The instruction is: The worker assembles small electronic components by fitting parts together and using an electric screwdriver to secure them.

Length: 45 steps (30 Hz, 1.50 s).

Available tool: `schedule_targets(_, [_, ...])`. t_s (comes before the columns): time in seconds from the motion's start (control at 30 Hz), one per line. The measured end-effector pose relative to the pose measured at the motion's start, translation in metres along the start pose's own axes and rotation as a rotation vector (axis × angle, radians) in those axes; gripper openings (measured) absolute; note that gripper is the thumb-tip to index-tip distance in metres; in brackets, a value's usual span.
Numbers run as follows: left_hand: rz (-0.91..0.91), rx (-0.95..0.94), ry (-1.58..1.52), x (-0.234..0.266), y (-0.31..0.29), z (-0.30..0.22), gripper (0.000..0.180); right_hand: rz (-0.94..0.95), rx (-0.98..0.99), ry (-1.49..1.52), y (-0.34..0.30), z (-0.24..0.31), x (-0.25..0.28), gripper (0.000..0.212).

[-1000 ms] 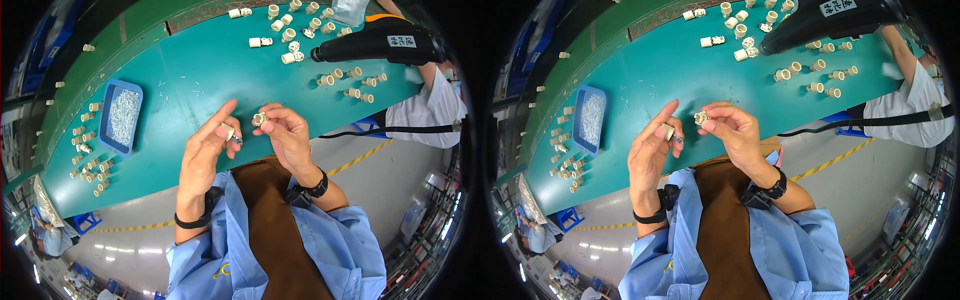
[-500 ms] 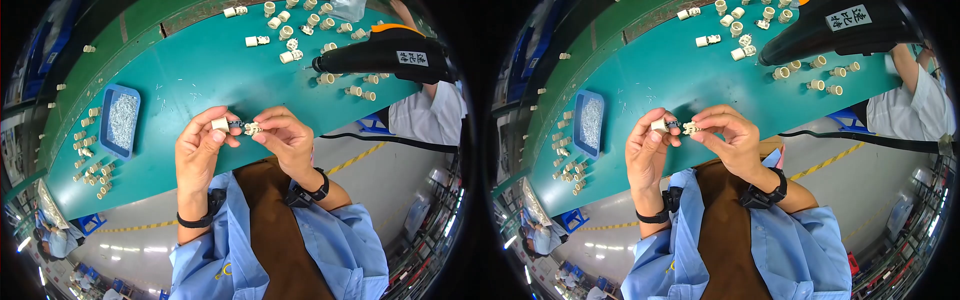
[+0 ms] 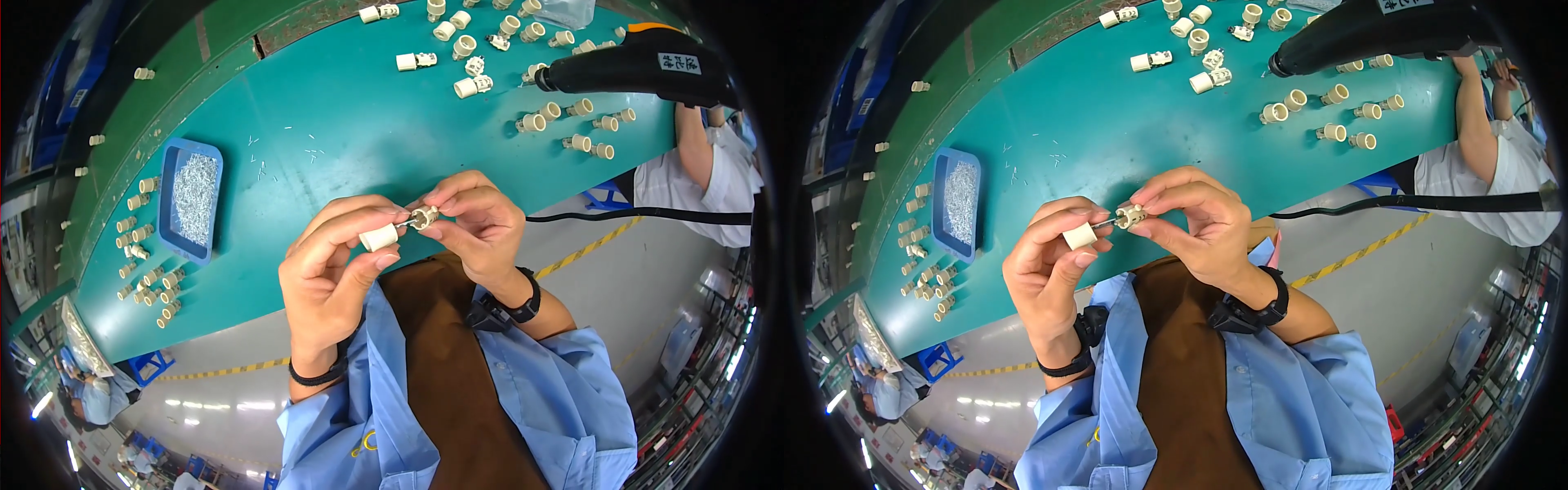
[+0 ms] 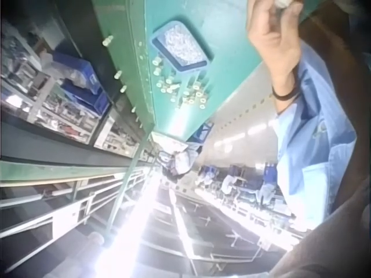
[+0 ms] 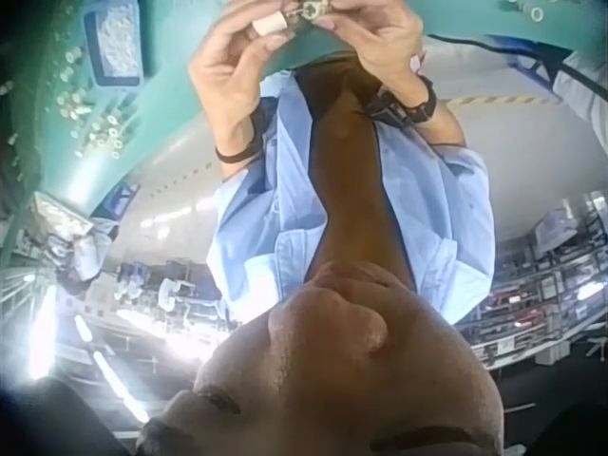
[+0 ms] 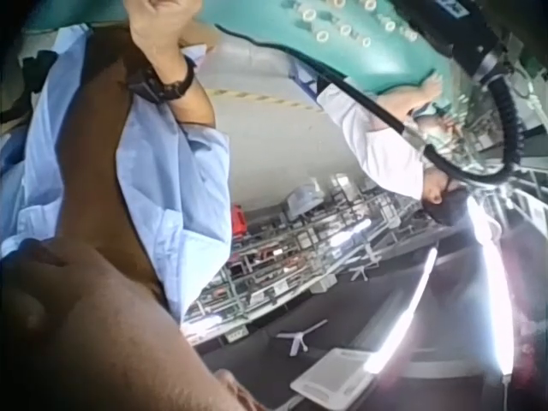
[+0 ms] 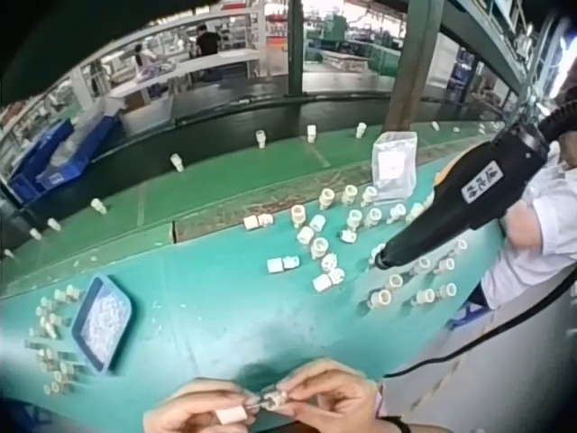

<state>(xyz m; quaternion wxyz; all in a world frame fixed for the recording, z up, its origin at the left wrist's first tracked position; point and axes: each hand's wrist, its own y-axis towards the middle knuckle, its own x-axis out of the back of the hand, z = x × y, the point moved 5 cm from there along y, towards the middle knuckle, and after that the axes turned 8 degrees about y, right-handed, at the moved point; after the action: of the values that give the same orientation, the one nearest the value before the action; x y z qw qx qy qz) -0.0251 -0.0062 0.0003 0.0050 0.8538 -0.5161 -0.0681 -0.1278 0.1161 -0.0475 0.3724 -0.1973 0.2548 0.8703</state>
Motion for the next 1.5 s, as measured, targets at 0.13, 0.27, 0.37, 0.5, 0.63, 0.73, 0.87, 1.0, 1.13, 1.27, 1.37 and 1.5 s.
schedule_targets(0.13, [0.004,0.000,0.035,-0.001,0.000,-0.003,0.027,0.120,0.071,-0.168,0.002,0.005,0.000,0.028])
schedule_targets(0.27, [0.008,0.004,0.050,-0.001,0.001,-0.002,0.028,0.134,0.090,-0.216,0.004,0.010,0.000,0.028])
schedule_targets(0.37, [-0.002,0.025,0.047,-0.001,0.001,-0.001,0.029,0.132,0.087,-0.222,0.004,0.009,0.001,0.028])
schedule_targets(0.5, [-0.028,0.063,0.031,-0.003,-0.001,-0.002,0.030,0.132,0.102,-0.214,0.002,0.011,0.001,0.028])
schedule_targets(0.63, [-0.024,0.045,0.103,-0.002,-0.001,-0.003,0.029,0.135,0.105,-0.191,0.002,0.011,0.002,0.028])
schedule_targets(0.73, [0.016,-0.008,0.237,-0.001,-0.001,-0.004,0.027,0.138,0.099,-0.188,0.001,0.011,0.002,0.028])
schedule_targets(0.87, [0.018,-0.030,0.198,-0.003,-0.001,-0.005,0.028,0.140,0.092,-0.209,0.002,0.011,0.002,0.028])
schedule_targets(1.0, [0.018,-0.037,0.182,-0.003,0.000,-0.004,0.028,0.140,0.092,-0.216,0.002,0.010,0.001,0.028])
schedule_targets(1.13, [0.026,-0.034,0.201,-0.001,0.000,-0.004,0.028,0.139,0.085,-0.200,0.001,0.009,0.000,0.029])
schedule_targets(1.27, [0.050,-0.041,0.227,0.001,0.001,-0.004,0.028,0.141,0.076,-0.188,0.001,0.009,0.000,0.029])
schedule_targets(1.37, [0.050,-0.040,0.214,0.000,0.002,-0.005,0.027,0.139,0.075,-0.180,0.000,0.008,0.001,0.029])
schedule_targets(1.5, [0.055,-0.045,0.249,0.001,0.003,-0.008,0.027,0.141,0.078,-0.165,-0.001,0.008,0.001,0.029])
